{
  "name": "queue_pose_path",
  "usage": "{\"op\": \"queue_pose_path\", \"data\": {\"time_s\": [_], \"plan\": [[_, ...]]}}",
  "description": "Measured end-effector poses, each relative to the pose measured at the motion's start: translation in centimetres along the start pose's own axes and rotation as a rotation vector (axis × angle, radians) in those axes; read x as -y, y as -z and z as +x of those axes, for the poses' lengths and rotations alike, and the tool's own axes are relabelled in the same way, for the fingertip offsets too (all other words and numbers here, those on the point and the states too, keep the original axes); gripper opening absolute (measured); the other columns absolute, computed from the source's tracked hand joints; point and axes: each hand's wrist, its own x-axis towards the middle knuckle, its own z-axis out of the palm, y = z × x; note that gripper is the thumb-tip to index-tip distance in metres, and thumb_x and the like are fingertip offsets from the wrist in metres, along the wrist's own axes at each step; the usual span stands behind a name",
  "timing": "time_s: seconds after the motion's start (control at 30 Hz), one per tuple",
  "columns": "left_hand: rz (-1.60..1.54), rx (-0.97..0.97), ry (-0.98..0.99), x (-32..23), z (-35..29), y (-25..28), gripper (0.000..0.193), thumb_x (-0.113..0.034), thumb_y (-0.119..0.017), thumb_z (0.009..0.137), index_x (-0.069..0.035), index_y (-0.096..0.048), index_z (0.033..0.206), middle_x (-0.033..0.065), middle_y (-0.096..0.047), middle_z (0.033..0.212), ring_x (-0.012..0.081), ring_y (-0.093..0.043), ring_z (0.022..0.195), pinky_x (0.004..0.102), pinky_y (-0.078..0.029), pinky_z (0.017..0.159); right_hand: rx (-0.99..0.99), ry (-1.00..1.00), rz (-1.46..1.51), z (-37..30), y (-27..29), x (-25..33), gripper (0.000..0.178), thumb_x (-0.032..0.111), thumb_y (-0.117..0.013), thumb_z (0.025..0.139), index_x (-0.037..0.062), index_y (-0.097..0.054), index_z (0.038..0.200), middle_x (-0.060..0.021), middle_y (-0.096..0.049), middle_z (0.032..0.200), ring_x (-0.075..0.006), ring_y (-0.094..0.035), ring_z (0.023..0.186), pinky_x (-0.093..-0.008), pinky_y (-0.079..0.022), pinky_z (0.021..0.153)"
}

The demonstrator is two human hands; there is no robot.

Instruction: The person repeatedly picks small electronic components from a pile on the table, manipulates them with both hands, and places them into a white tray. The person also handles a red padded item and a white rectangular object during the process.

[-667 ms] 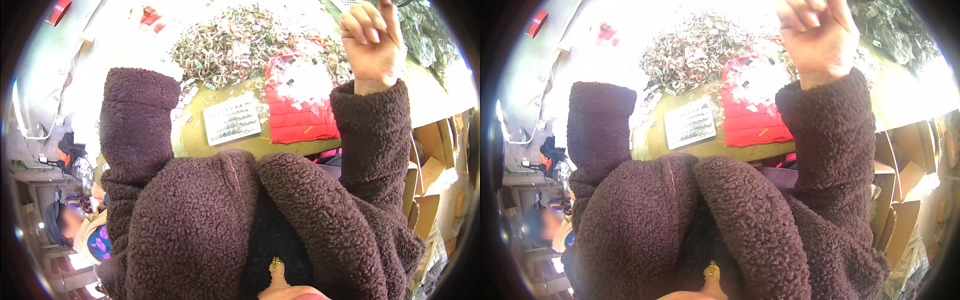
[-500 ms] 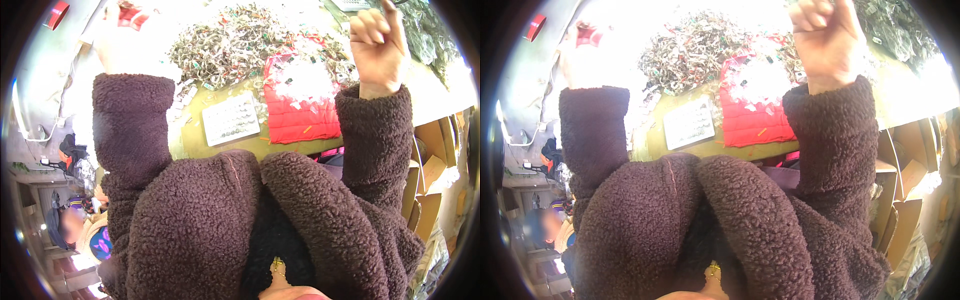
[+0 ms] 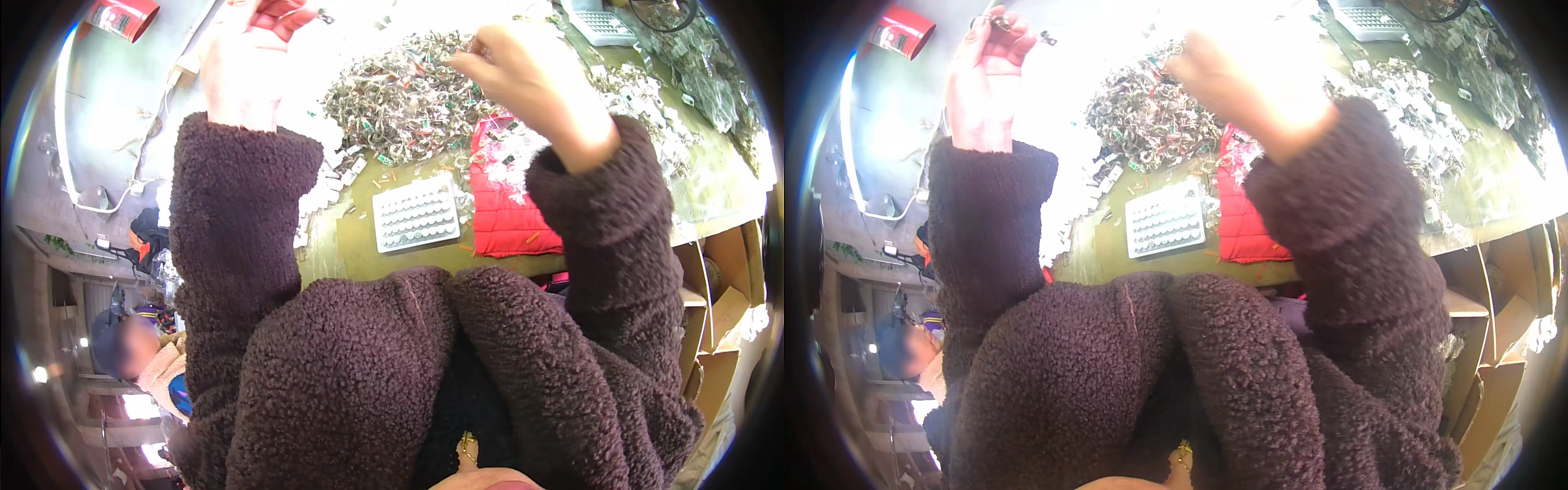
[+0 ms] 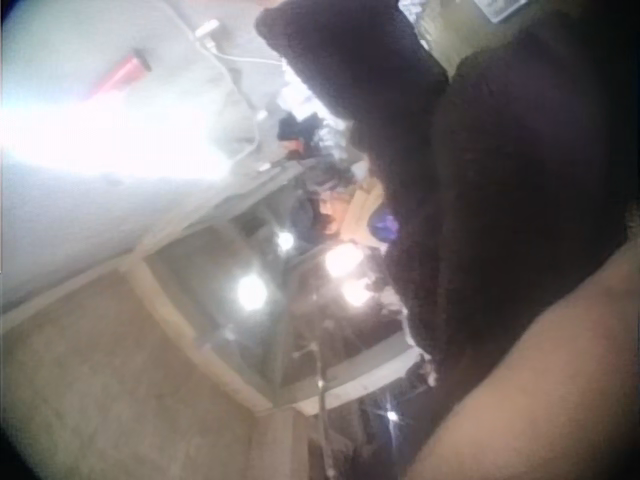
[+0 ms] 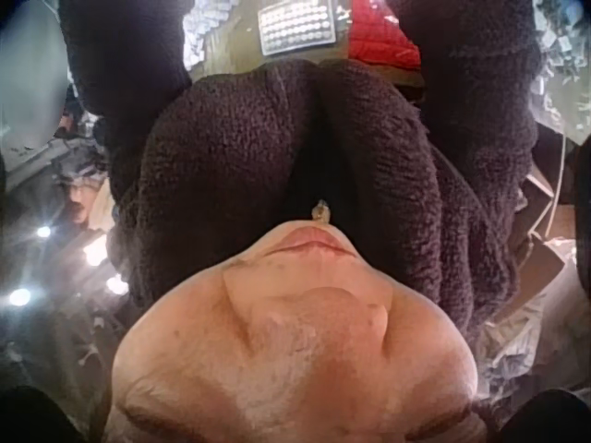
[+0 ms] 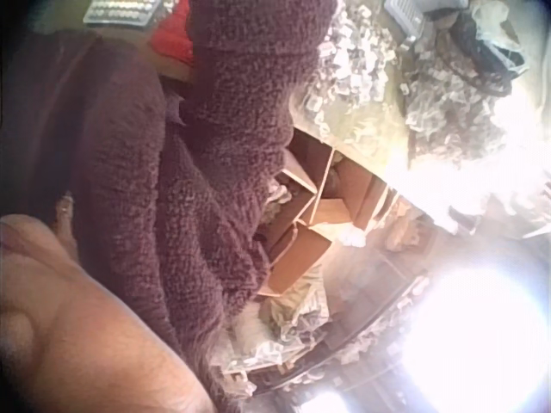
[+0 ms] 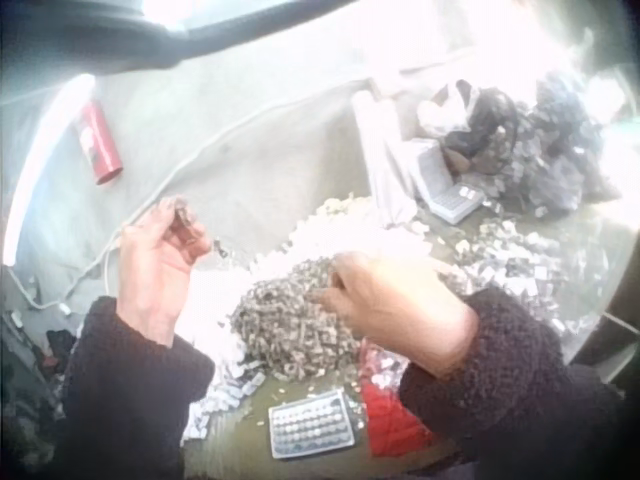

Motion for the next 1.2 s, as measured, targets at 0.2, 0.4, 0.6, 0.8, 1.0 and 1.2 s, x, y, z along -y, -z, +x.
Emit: {"op": "queue_pose_path", "data": {"time_s": [0.2, 0.4, 0.6, 0.8, 1.0, 1.2], "plan": [[0.034, 0.114, 0.084, 1.0, 1.9, -0.6, 0.026, -0.018, -0.045, 0.095, 0.003, -0.055, 0.106, 0.0150, -0.061, 0.101, 0.0230, -0.061, 0.090, 0.0326, -0.050, 0.084, 0.194, -0.134, 0.337, 4.3, -5.9, 0.8, 0.032, 0.032, -0.053, 0.091, 0.0036, -0.063, 0.101, -0.0062, -0.068, 0.080, -0.0178, -0.063, 0.072, -0.0313, -0.049, 0.067], [0.013, -0.062, 0.307, 8.4, 1.8, 0.8, 0.031, -0.020, -0.046, 0.095, 0.001, -0.050, 0.118, 0.0146, -0.057, 0.115, 0.0230, -0.055, 0.108, 0.0370, -0.046, 0.094, 0.084, -0.552, 1.524, 2.6, -3.5, -4.1, 0.021, 0.022, -0.049, 0.094, 0.0032, -0.059, 0.094, -0.0018, -0.058, 0.071, -0.0109, -0.052, 0.060, -0.0231, -0.041, 0.054], [0.285, 0.401, 0.302, 15.2, -1.6, -3.4, 0.047, -0.009, -0.054, 0.086, 0.000, -0.043, 0.130, 0.0165, -0.050, 0.130, 0.0237, -0.053, 0.114, 0.0349, -0.045, 0.096, 0.072, -0.663, 1.865, 2.2, -3.7, -6.3, 0.017, 0.017, -0.050, 0.092, 0.0013, -0.056, 0.094, -0.0011, -0.054, 0.065, -0.0097, -0.046, 0.052, -0.0225, -0.037, 0.047], [0.881, 0.655, 0.344, 17.2, -2.5, -7.0, 0.036, -0.016, -0.058, 0.084, -0.009, -0.057, 0.119, 0.0064, -0.065, 0.099, 0.0167, -0.060, 0.078, 0.0307, -0.047, 0.080, 0.316, -0.316, 2.018, 0.7, -4.0, -8.3, 0.032, 0.023, -0.051, 0.090, 0.0013, -0.053, 0.114, 0.0009, -0.047, 0.060, -0.0076, -0.036, 0.045, -0.0215, -0.028, 0.043], [0.338, 0.299, 0.246, 18.3, 0.7, -0.9, 0.029, -0.024, -0.042, 0.095, 0.000, -0.056, 0.105, 0.0061, -0.061, 0.085, 0.0144, -0.058, 0.076, 0.0295, -0.047, 0.073, 0.014, -0.542, 2.062, 0.9, -5.0, -9.3, 0.036, 0.033, -0.047, 0.093, 0.0007, -0.052, 0.109, 0.0002, -0.048, 0.062, -0.0095, -0.039, 0.049, -0.0231, -0.029, 0.045], [0.035, 0.462, 0.453, 12.2, 6.1, 4.1, 0.038, -0.029, -0.050, 0.093, 0.000, -0.050, 0.117, 0.0032, -0.058, 0.083, 0.0121, -0.058, 0.078, 0.0269, -0.047, 0.079, -0.001, -0.583, 1.801, 0.7, -6.5, -8.1, 0.029, 0.027, -0.044, 0.095, 0.0004, -0.056, 0.095, -0.0031, -0.052, 0.062, -0.0119, -0.044, 0.049, -0.0250, -0.032, 0.045]]}}
